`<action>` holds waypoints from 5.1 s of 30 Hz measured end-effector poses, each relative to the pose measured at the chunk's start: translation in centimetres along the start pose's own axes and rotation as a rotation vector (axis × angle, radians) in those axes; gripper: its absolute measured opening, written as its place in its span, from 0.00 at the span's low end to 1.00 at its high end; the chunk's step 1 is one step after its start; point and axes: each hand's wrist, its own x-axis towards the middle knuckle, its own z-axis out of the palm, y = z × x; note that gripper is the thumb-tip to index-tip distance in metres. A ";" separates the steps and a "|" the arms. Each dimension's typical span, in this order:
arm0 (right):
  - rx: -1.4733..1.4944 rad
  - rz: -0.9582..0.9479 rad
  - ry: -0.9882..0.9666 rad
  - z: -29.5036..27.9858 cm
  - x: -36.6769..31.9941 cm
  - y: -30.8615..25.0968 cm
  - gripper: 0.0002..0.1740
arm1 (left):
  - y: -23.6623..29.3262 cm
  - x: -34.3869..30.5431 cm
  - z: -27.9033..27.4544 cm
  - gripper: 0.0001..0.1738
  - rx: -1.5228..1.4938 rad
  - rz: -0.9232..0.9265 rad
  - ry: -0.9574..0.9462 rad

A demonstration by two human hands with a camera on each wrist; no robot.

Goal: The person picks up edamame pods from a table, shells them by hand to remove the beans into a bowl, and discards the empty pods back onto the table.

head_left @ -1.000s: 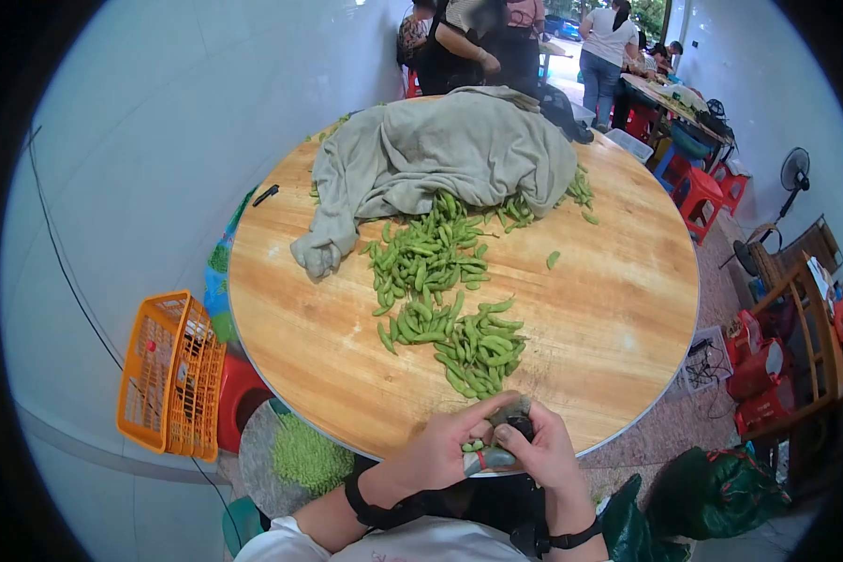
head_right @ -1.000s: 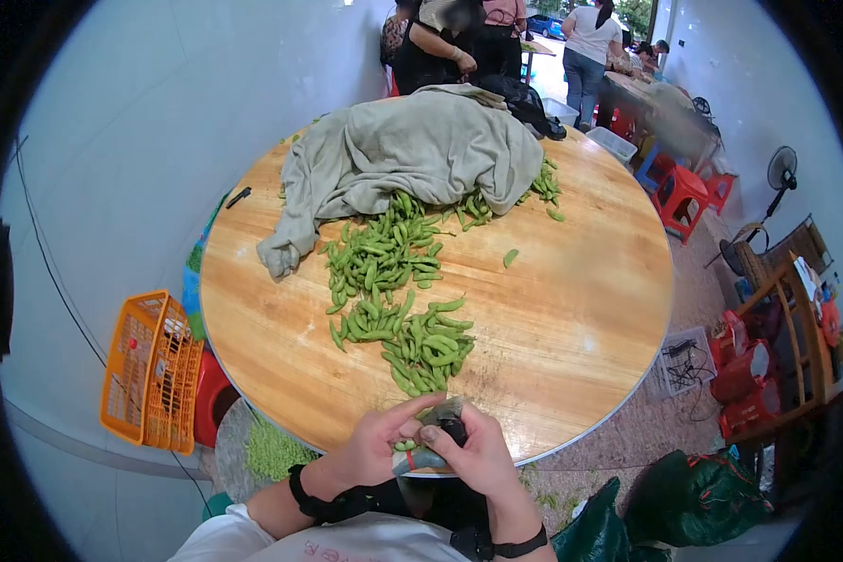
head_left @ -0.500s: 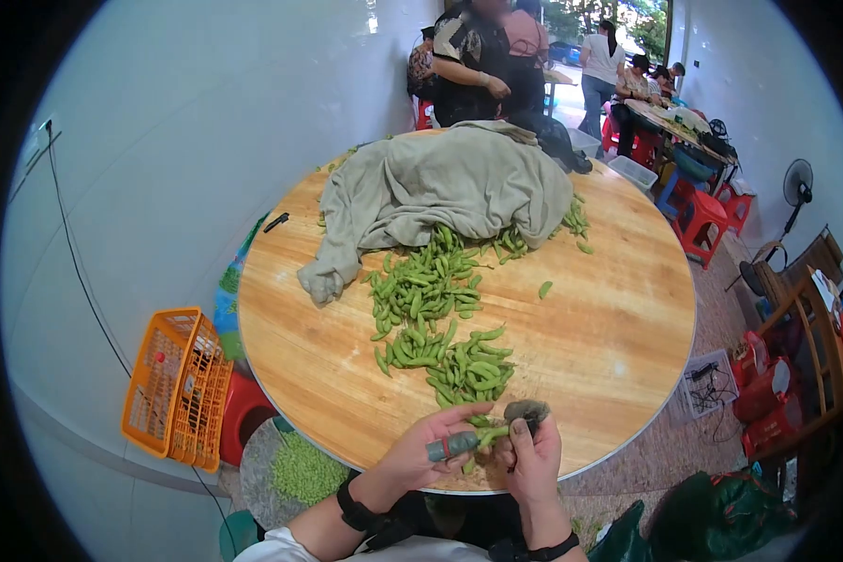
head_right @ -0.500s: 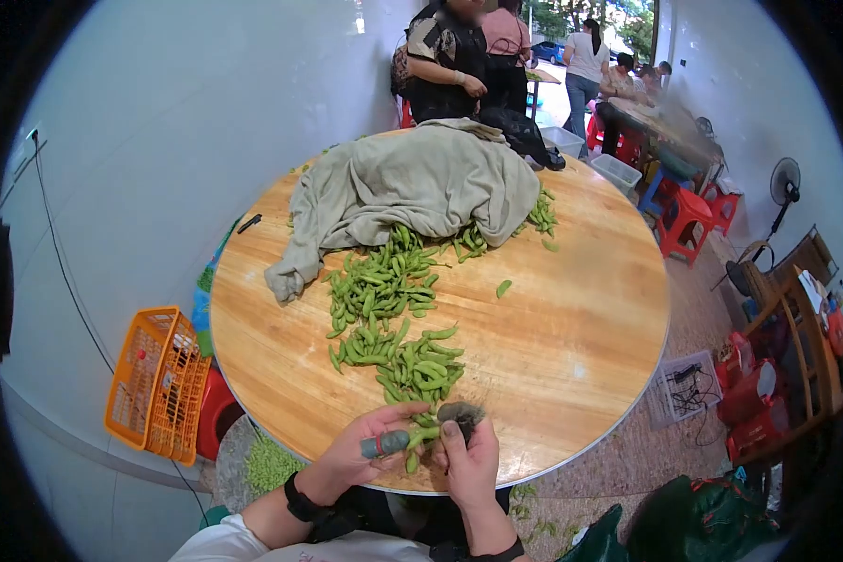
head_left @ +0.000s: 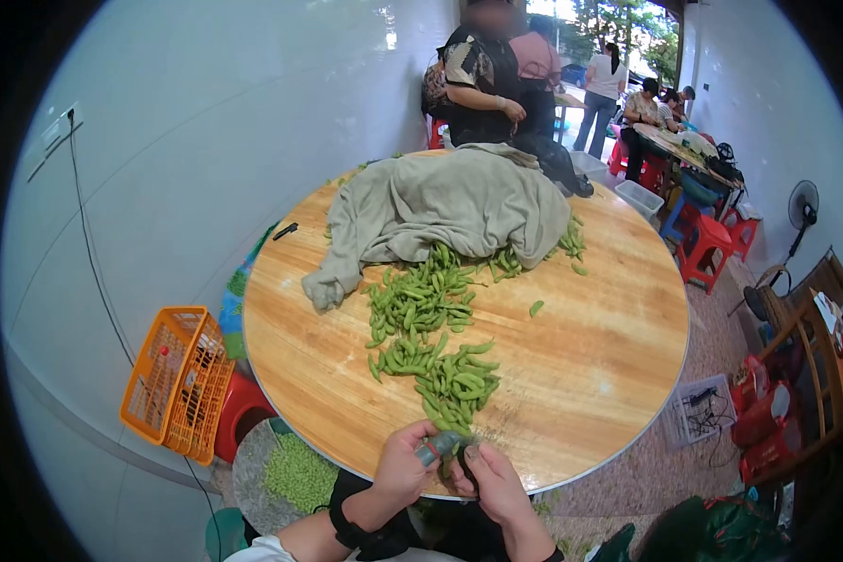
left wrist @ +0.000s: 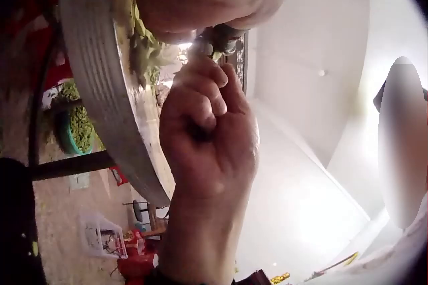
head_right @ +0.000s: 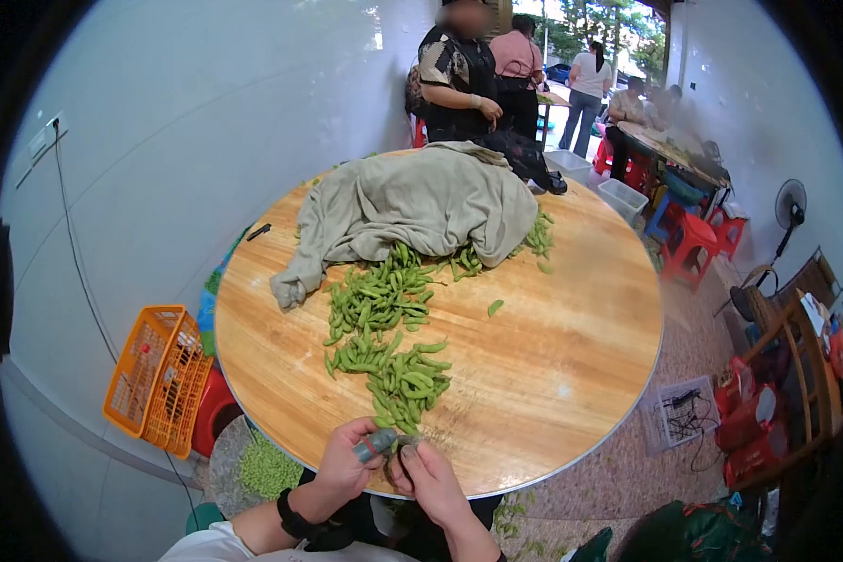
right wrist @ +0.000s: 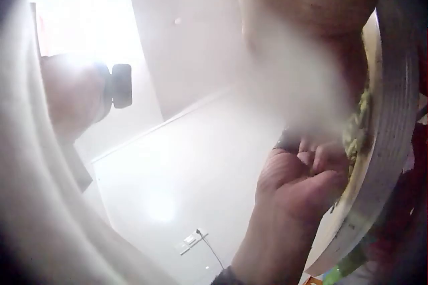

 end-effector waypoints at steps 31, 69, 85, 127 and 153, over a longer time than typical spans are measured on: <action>-0.117 0.077 0.139 3.1 -0.6 1.8 0.07 | 0.1 -1.4 -4.9 0.12 0.435 0.183 -0.309; -0.241 0.080 -0.072 0.8 -1.2 -0.3 0.16 | 0.5 0.6 -4.1 0.10 0.039 -0.098 -0.209; -0.051 0.161 0.052 1.6 -0.8 0.4 0.13 | 0.6 0.4 -4.2 0.08 0.187 0.072 -0.411; -0.415 -0.022 -0.119 -0.9 -2.8 -2.5 0.03 | 2.4 0.4 -4.4 0.10 0.296 0.257 -0.100; -0.129 0.080 0.120 0.4 0.4 -1.5 0.08 | 2.2 -0.1 -3.3 0.22 0.959 0.539 -0.411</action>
